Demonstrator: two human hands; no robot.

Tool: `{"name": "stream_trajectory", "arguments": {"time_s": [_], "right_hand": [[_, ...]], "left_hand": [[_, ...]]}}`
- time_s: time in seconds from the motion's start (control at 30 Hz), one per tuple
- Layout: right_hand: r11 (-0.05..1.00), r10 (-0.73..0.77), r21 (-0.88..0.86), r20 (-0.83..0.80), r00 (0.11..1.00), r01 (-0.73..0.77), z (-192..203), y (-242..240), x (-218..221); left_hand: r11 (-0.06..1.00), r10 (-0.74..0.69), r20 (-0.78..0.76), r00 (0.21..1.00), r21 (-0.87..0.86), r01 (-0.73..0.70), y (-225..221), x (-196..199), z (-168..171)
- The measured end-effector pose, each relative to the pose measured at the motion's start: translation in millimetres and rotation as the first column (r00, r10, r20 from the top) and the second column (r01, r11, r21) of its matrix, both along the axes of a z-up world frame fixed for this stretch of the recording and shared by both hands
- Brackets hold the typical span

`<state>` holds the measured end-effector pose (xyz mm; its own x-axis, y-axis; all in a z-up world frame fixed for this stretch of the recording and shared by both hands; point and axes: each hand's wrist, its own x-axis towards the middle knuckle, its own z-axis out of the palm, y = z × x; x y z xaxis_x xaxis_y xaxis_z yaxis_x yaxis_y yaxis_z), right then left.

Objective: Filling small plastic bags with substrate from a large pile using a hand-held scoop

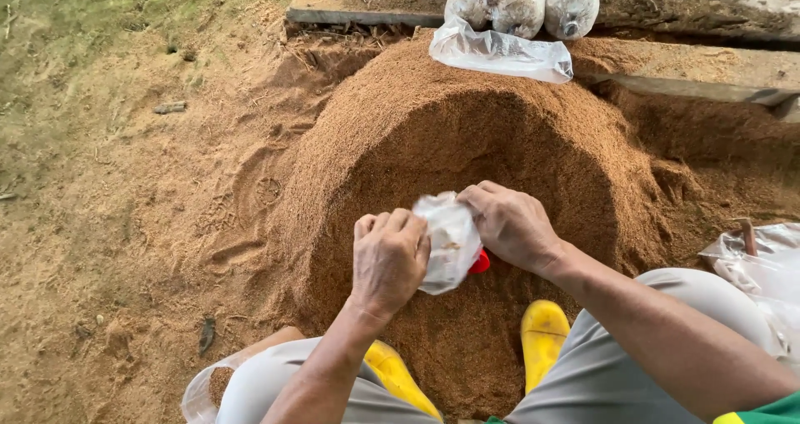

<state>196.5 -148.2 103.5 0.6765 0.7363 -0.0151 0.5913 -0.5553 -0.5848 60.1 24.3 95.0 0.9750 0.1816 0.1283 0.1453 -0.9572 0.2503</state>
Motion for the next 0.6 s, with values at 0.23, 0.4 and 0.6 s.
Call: {"name": "stream_trajectory", "arguments": {"time_s": [0.23,0.4,0.6], "right_hand": [[0.952,-0.166,-0.292,-0.231,0.959,0.095,11,1,-5],[0.974,-0.058,-0.217,0.012,0.998,0.059,-13,-4,7],[0.976,0.218,-0.03,0.116,0.969,-0.216,2,-3,0]], "left_hand": [[0.991,0.098,0.243,0.965,0.066,-0.117,-3,-1,-9],[0.991,0.137,0.153,0.979,-0.024,-0.135,-11,-1,0],[0.993,-0.006,-0.099,0.995,-0.117,-0.006,-20,2,14]]}}
